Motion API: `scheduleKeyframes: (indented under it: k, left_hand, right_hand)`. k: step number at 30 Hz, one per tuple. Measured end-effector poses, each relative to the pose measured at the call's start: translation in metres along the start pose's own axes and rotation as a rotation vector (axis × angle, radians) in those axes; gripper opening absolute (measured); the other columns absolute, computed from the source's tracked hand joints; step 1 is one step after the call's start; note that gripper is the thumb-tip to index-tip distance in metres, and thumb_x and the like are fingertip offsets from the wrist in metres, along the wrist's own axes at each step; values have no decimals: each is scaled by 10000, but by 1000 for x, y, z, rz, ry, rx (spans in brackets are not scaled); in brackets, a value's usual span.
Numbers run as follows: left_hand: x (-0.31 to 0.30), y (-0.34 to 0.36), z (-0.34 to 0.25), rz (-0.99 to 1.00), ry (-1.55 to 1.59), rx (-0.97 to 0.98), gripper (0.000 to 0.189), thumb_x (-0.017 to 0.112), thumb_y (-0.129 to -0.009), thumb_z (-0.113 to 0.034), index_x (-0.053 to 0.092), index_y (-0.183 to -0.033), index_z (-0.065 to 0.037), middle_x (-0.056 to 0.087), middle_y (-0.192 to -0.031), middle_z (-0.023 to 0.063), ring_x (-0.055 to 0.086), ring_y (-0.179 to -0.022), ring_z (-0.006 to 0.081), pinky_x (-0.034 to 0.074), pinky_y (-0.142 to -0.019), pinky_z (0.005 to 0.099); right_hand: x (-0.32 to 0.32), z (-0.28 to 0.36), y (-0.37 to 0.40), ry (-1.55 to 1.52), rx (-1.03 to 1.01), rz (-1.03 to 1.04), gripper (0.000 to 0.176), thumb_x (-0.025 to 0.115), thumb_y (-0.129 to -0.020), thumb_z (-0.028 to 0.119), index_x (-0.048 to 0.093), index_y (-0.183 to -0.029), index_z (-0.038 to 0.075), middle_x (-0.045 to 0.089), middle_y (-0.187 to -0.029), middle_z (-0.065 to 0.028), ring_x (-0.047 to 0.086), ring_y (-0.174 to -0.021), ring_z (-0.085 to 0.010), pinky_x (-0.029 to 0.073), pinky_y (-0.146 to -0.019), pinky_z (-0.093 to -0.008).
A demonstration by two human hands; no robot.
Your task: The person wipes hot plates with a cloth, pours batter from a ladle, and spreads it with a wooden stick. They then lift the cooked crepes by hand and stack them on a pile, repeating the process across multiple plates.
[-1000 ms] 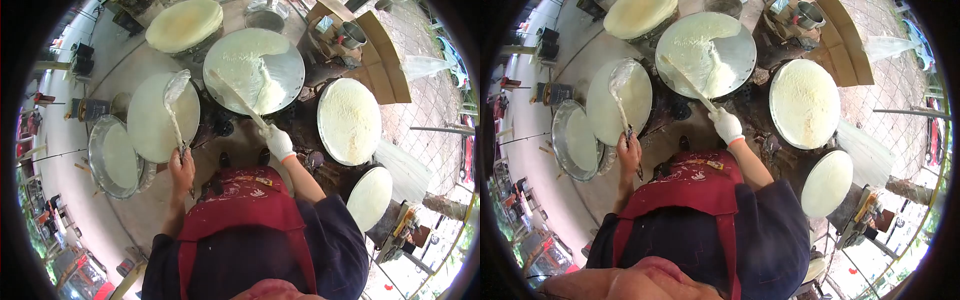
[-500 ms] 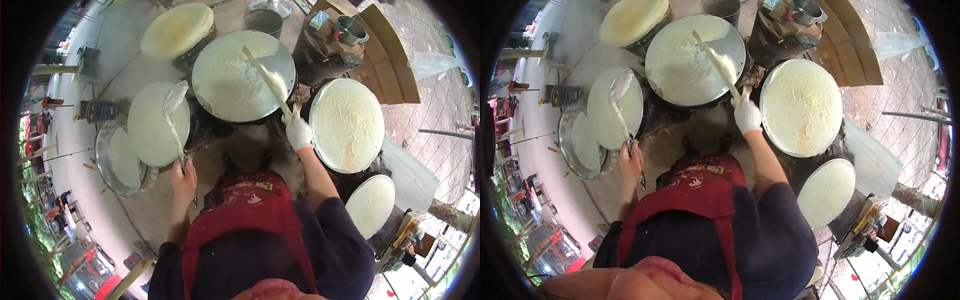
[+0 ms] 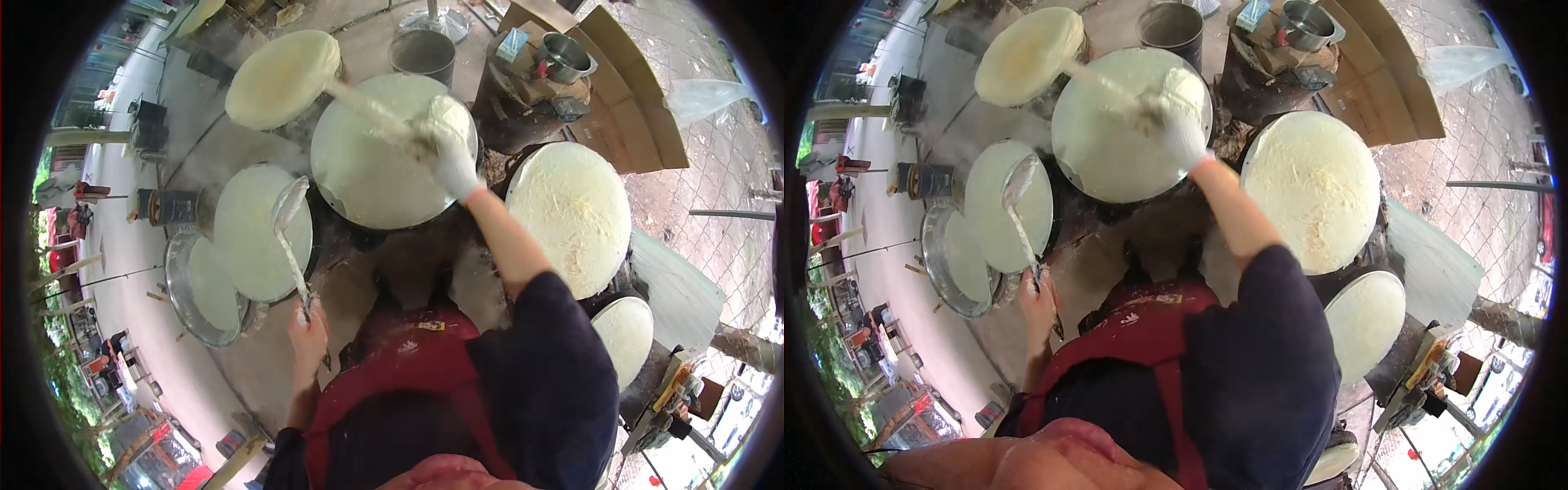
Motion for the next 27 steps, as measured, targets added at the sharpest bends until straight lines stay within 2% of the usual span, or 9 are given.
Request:
scheduleKeyframes:
  k: [2,4,7,10,12,16,20,24,27]
  left_hand:
    - [-1,-10,2,-1,-23,65,133,502,-978,-120,497,-874,-36,433,-629,-54,395,-541,9,318,-471,188]
    - [-1,-17,7,0,-31,105,129,502,-977,-117,498,-884,-27,433,-635,-49,391,-547,14,323,-482,190]
    - [5,-32,9,70,-113,221,122,503,-980,-126,511,-906,-30,443,-641,-48,399,-547,10,324,-467,184]
    - [20,-29,-21,155,92,62,115,503,-984,-136,520,-926,-38,443,-642,-54,397,-531,2,319,-445,171]
    - [27,-29,-22,153,104,115,114,503,-985,-142,518,-928,-45,436,-638,-61,388,-517,-3,314,-432,163]
    - [37,-28,-13,146,164,50,119,499,-990,-156,511,-927,-55,435,-630,-64,377,-472,2,302,-412,163]
    - [54,-45,-25,211,157,58,160,501,-990,-188,508,-905,-52,441,-577,-42,395,-421,32,295,-378,196]
    - [83,-114,-39,300,47,148,232,502,-979,-213,509,-824,-42,422,-519,-23,406,-386,74,305,-362,246]
    - [119,-180,-48,391,113,172,250,500,-974,-231,497,-794,-57,388,-554,-25,364,-411,72,271,-384,245]
  right_hand:
    - [-5,4,66,-382,372,-65,326,584,-916,116,565,-1230,28,619,-1173,-139,592,-1099,-226,466,-947,-304]
    - [-19,3,118,-895,610,-390,268,496,-981,102,565,-1234,43,595,-1138,-106,602,-1010,-154,496,-887,-262]
    - [-22,8,170,-628,1286,-47,331,580,-947,390,629,-1198,180,529,-690,35,483,-509,-45,410,-435,-217]
    - [-34,27,168,-666,1076,71,382,582,-908,513,663,-1107,198,486,-601,51,402,-407,-57,338,-376,-222]
    - [-51,7,157,-579,1012,-92,398,617,-882,525,642,-1083,182,491,-623,56,406,-416,-46,346,-374,-220]
    - [-59,-1,155,-607,1140,83,404,605,-888,530,636,-1046,160,463,-608,62,407,-422,-46,339,-387,-211]
    - [-65,5,149,-551,1041,211,388,602,-898,504,635,-1073,160,477,-641,73,400,-451,-35,332,-411,-201]
    - [-47,-68,144,-665,806,65,273,579,-939,366,661,-1095,157,534,-699,89,409,-506,-31,324,-415,-207]
    - [-73,24,123,-418,1033,313,235,556,-961,266,645,-1119,117,584,-779,72,454,-569,-17,368,-461,-196]
Point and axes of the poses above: each hand's wrist, its own y-axis away from the middle knuckle, its own x-axis out of the palm, z = x × y, the point moved 2 cm from there along -y, towards the middle knuckle
